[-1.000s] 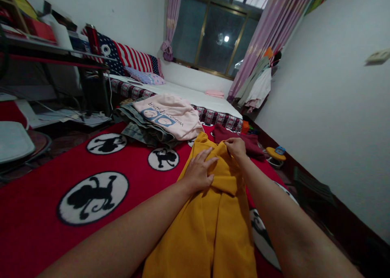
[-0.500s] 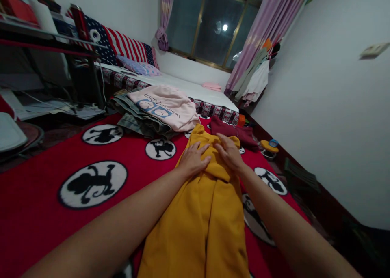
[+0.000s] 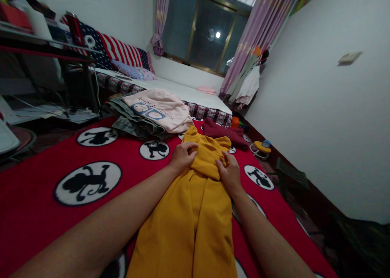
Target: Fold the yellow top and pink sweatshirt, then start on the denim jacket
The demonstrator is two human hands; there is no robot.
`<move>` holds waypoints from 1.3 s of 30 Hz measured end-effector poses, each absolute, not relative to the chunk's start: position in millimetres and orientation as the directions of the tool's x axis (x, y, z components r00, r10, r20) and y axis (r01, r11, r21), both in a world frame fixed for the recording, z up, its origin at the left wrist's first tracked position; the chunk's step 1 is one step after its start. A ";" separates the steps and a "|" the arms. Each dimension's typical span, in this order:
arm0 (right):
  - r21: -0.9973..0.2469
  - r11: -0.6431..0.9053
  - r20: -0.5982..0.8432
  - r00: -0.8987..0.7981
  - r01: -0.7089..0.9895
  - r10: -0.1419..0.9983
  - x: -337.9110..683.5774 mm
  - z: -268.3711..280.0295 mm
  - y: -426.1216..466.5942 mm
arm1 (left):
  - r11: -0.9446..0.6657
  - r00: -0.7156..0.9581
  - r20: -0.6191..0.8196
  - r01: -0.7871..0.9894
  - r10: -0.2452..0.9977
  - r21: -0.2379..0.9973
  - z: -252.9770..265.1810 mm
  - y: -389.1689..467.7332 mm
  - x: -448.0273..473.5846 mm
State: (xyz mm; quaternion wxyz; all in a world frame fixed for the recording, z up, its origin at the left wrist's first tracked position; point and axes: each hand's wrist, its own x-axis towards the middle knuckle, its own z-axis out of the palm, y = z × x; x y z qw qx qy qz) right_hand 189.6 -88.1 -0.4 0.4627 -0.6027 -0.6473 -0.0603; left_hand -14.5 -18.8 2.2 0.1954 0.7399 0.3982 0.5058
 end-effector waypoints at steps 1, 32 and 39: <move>-0.465 0.311 0.716 0.145 0.829 0.683 187.2 1.2 -89.5 | -0.630 0.152 0.629 0.395 0.762 0.668 2.5 -19.6 -15.5; -0.274 0.401 0.716 -0.093 0.874 0.692 186.9 -0.2 -90.3 | -0.590 0.536 0.249 0.750 0.807 0.298 56.7 55.8 17.7; -0.346 0.431 0.644 -0.123 0.833 0.755 190.1 -3.7 -86.1 | -0.547 0.448 0.364 0.802 0.816 0.238 48.8 55.8 -3.1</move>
